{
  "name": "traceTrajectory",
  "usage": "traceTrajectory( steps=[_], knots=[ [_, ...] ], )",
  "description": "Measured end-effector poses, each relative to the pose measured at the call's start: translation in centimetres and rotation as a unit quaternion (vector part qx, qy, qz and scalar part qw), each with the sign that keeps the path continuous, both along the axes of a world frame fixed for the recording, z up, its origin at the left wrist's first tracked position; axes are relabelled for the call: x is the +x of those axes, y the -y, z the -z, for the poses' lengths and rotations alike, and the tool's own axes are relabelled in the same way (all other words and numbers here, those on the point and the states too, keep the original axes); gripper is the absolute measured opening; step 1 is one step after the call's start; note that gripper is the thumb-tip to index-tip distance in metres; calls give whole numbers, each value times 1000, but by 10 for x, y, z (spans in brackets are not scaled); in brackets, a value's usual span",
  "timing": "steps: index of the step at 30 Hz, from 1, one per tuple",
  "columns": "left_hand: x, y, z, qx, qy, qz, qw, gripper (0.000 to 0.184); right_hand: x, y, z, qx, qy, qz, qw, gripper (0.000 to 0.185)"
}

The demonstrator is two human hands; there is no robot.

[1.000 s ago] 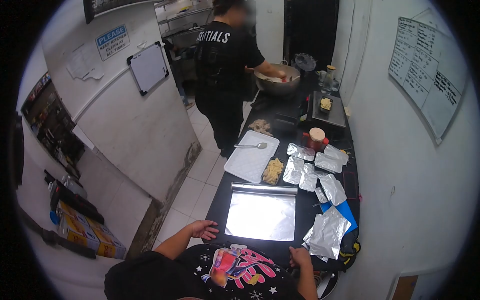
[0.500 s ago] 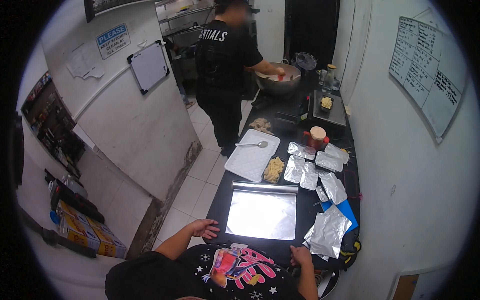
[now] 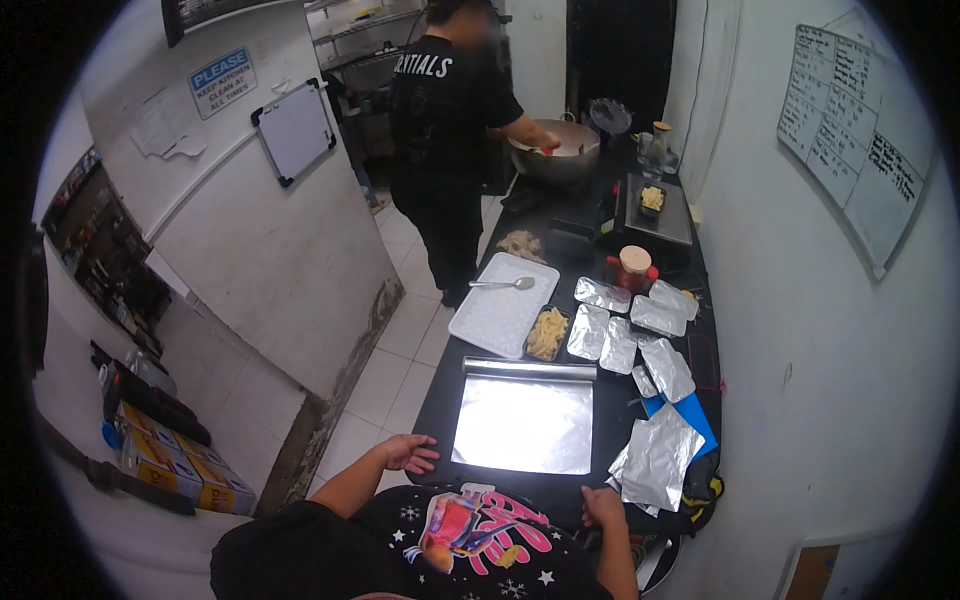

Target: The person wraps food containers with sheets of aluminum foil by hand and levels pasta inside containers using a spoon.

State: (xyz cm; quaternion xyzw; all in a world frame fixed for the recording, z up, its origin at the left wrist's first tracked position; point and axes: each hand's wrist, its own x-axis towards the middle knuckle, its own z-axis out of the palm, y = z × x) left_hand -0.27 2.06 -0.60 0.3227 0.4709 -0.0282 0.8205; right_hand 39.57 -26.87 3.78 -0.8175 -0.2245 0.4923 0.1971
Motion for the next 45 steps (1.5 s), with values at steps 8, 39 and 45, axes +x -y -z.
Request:
traceTrajectory(
  steps=[8,39,45],
  knots=[
    [2,1,-6,4,-7,2,1000,39,2,1,4,5,-8,1,1000,50],
    [-1,0,-3,6,6,-8,1000,38,2,1,1,12,-26,11,1000,51],
    [-2,0,-1,5,3,-12,1000,39,2,-1,2,-6,-24,5,1000,52]
  ],
)
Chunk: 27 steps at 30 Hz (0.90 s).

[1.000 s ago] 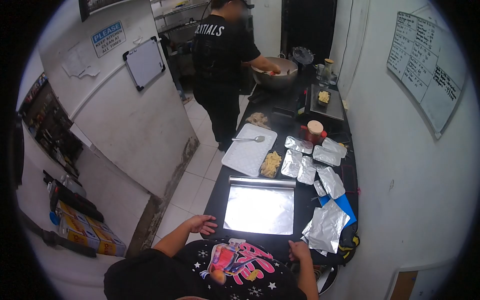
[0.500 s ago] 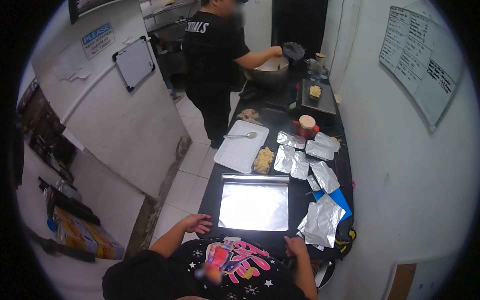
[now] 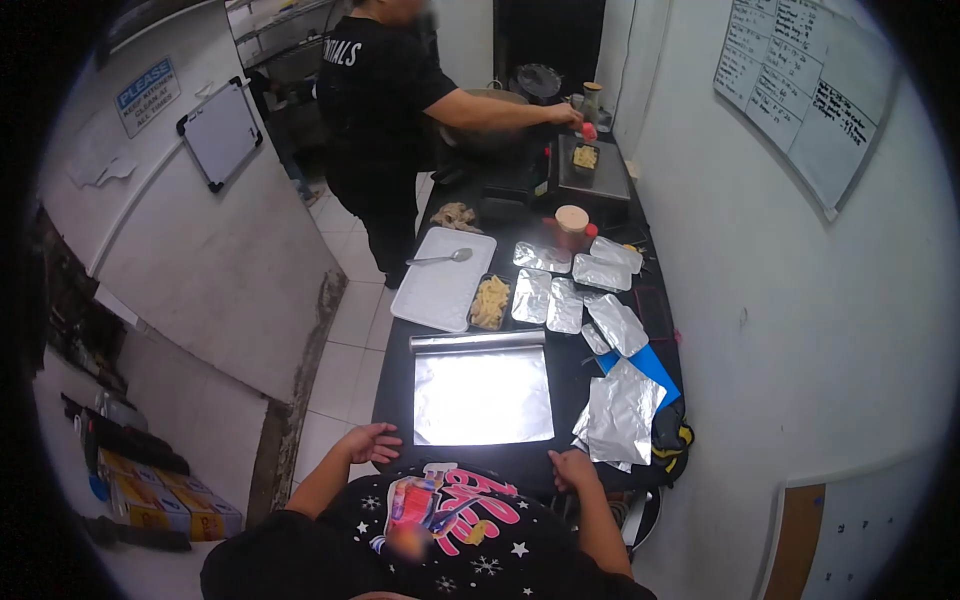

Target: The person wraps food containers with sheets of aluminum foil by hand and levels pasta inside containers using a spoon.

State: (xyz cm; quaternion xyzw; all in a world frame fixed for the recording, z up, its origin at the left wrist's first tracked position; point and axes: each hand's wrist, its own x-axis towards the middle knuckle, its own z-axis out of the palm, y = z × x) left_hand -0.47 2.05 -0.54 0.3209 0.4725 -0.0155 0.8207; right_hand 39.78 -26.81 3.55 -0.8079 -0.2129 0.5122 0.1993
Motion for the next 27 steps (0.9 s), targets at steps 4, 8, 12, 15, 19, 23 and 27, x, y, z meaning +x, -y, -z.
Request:
traceTrajectory(
  steps=[4,8,12,15,19,23,27],
  knots=[
    [0,-1,1,-6,2,-4,1000,39,0,1,1,1,10,-14,1000,53],
    [-1,-1,3,-8,7,-2,1000,40,1,1,4,3,8,-11,1000,53],
    [0,-1,1,-3,2,-2,1000,40,2,1,7,2,-2,-6,1000,52],
    [1,0,-4,-1,-2,-4,1000,40,2,0,4,2,-1,-5,1000,52],
    [1,-1,-2,0,2,-5,1000,39,2,-1,5,-6,1,-7,1000,51],
    [-1,-2,2,-8,4,-8,1000,39,2,-1,4,-7,-2,-3,1000,51],
    [1,-1,-6,1,-7,1,1000,39,2,-2,4,-5,-4,3,1000,52]
  ],
)
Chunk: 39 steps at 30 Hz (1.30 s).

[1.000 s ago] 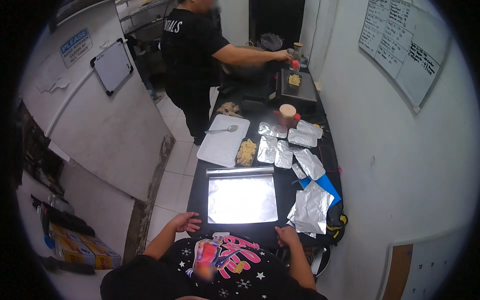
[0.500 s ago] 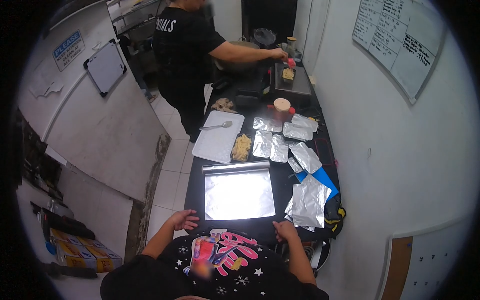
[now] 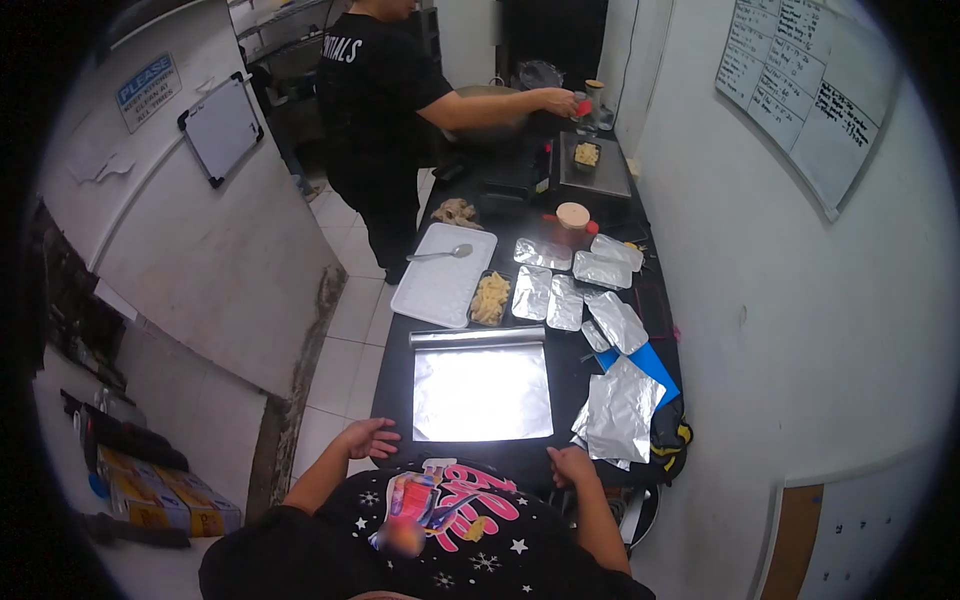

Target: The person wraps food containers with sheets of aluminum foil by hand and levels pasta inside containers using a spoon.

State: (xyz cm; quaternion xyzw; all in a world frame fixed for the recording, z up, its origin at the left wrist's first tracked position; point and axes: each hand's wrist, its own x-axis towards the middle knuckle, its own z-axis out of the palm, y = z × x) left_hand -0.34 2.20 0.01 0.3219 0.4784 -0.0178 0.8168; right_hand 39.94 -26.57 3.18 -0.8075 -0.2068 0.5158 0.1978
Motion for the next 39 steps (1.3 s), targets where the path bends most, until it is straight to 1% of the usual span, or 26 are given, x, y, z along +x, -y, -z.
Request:
traceTrajectory(
  steps=[3,5,6,9,15,21,24,31,39],
  knots=[
    [2,1,1,6,3,14,1000,40,3,2,7,15,-10,-4,1000,52],
    [-1,1,3,-2,14,13,1000,41,0,1,1,15,-2,-13,1000,52],
    [1,3,-5,-2,5,16,1000,43,-1,0,-3,17,2,-20,1000,52],
    [2,3,-4,3,1,18,1000,43,-1,0,-2,17,5,-13,1000,51],
    [3,2,1,0,2,12,1000,40,-4,0,-9,10,25,-12,1000,51],
    [2,3,2,-3,4,5,1000,38,-5,-2,-15,-2,20,-8,1000,52],
    [1,2,6,-6,7,4,1000,40,-3,1,-6,6,3,18,1000,52],
    [4,4,-3,-5,-2,-1,1000,38,-1,1,-6,5,1,1,1000,50],
    [3,5,-2,-1,-4,-4,1000,38,0,2,-3,10,2,-1,1000,50]
  ],
)
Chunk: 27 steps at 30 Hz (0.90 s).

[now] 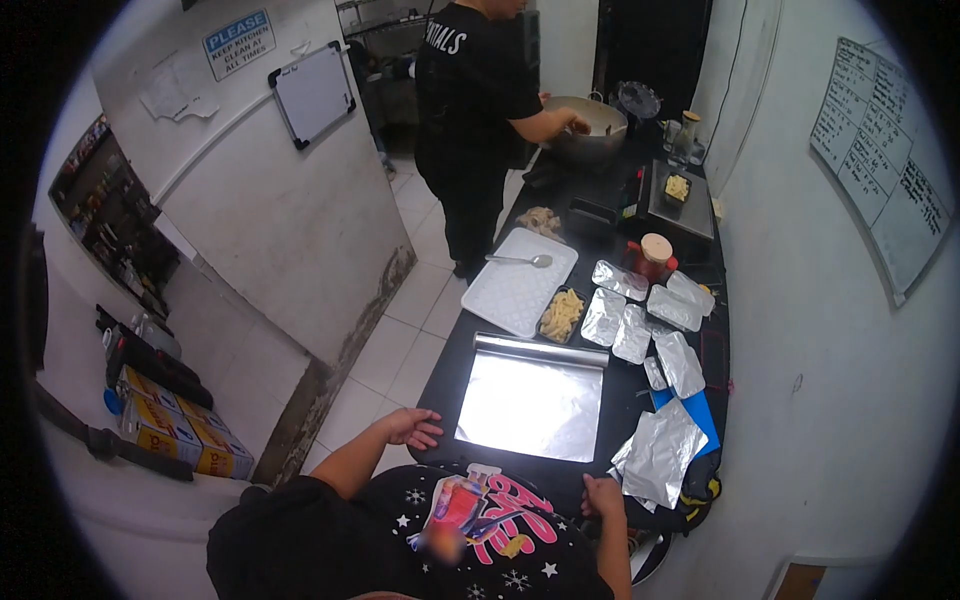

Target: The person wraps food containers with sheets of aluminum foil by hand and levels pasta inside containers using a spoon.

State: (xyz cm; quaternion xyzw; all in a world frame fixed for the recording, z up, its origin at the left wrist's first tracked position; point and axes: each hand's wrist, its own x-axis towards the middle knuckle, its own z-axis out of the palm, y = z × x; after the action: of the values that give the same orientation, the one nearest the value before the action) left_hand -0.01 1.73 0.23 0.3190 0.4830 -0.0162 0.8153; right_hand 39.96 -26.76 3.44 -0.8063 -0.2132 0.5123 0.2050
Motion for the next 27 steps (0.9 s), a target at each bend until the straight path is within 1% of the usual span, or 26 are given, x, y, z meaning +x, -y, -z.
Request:
traceTrajectory(
  steps=[6,16,24,27],
  knots=[
    [-1,0,2,6,8,0,1000,40,-1,-1,-1,-5,-1,14,1000,49],
    [1,1,-4,8,4,-3,1000,37,-1,-1,-1,-7,7,3,1000,49],
    [1,1,1,11,0,-1,1000,39,-4,-2,-10,2,23,-19,1000,51],
    [1,2,1,17,-10,-1,1000,40,-3,0,-4,-5,23,-15,1000,51]
  ],
)
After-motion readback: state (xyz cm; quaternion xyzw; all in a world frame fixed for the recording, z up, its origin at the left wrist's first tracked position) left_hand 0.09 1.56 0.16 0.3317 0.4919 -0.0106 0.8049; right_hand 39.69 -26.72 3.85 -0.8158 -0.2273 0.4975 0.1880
